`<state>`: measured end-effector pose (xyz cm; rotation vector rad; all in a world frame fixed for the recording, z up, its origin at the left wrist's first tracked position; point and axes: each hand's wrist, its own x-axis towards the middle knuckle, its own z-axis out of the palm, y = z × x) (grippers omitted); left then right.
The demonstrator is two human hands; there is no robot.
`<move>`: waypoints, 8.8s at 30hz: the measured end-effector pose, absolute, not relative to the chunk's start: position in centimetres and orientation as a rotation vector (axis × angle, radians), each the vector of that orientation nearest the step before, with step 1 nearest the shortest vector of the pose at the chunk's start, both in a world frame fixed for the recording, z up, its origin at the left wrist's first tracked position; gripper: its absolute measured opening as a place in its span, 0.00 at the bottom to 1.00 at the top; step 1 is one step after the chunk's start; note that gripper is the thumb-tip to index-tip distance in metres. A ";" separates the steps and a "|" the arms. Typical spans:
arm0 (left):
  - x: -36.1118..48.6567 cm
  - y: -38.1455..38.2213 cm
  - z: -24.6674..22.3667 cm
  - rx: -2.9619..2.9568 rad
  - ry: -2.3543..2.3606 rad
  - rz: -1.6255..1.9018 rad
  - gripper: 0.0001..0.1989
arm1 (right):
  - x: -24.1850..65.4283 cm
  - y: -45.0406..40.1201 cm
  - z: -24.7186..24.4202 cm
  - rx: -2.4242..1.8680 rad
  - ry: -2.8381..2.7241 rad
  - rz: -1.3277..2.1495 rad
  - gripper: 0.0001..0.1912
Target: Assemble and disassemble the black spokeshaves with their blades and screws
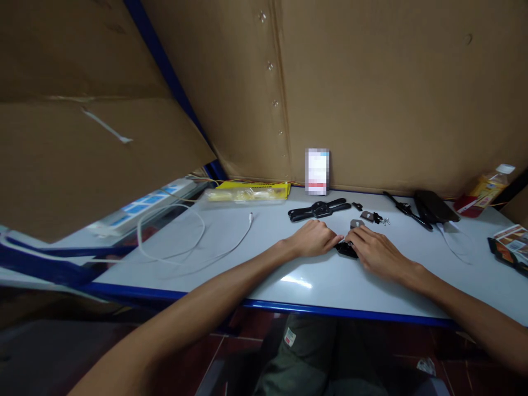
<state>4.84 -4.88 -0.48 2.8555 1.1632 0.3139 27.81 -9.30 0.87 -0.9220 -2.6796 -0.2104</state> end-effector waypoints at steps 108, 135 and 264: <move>4.7 -4.9 -0.2 2.840 1.092 0.352 0.31 | 28.2 -8.6 0.9 -0.761 -2.422 0.087 0.15; 4.7 -4.9 -0.1 2.859 1.125 0.300 0.31 | 28.2 -8.5 0.5 -0.750 -2.443 0.144 0.15; 4.7 -4.7 -0.3 2.861 1.129 0.285 0.29 | 27.9 -8.7 0.1 -0.795 -2.565 -0.093 0.10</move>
